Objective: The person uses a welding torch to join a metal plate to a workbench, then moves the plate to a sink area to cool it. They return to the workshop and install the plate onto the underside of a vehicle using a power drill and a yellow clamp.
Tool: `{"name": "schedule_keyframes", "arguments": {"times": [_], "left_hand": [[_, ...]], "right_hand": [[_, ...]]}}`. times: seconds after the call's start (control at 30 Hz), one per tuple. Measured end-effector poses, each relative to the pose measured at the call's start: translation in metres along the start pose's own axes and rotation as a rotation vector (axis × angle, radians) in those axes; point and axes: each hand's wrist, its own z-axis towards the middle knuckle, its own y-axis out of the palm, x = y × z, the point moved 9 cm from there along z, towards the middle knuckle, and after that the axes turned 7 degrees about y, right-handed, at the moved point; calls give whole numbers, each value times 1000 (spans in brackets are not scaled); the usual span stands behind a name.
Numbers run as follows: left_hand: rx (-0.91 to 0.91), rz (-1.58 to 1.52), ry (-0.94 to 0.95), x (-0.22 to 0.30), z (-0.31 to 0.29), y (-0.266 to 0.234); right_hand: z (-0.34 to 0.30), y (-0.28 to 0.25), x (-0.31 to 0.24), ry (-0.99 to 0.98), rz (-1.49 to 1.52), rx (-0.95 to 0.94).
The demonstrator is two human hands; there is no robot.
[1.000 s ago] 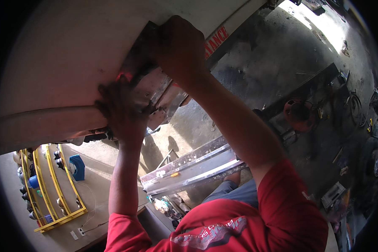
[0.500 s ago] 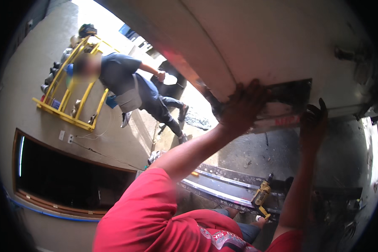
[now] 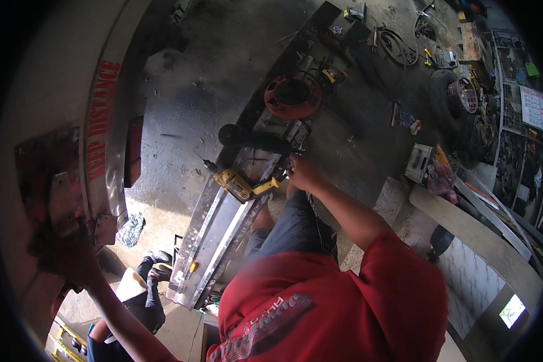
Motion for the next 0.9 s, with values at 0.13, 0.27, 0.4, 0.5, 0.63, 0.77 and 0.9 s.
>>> {"name": "schedule_keyframes", "arguments": {"times": [0.13,0.27,0.4,0.5,0.63,0.77,0.9], "left_hand": [[0,106,51,6,7,-11],[117,-39,52,3,3,-15],[57,-122,41,-5,8,-8],[-36,-18,19,-3,3,-1],[131,-139,33,-6,-6,-6],[149,-129,37,4,2,-16],[15,8,64,0,5,-8]], "right_hand": [[25,-40,37,84,-50,211],[42,-56,13,12,-187,118],[43,-35,-1,51,-166,-43],[39,7,8,0,-159,-39],[23,38,-11,-98,-200,-72],[24,64,-37,-240,-218,-16],[44,101,-63,-324,-289,23]]}}
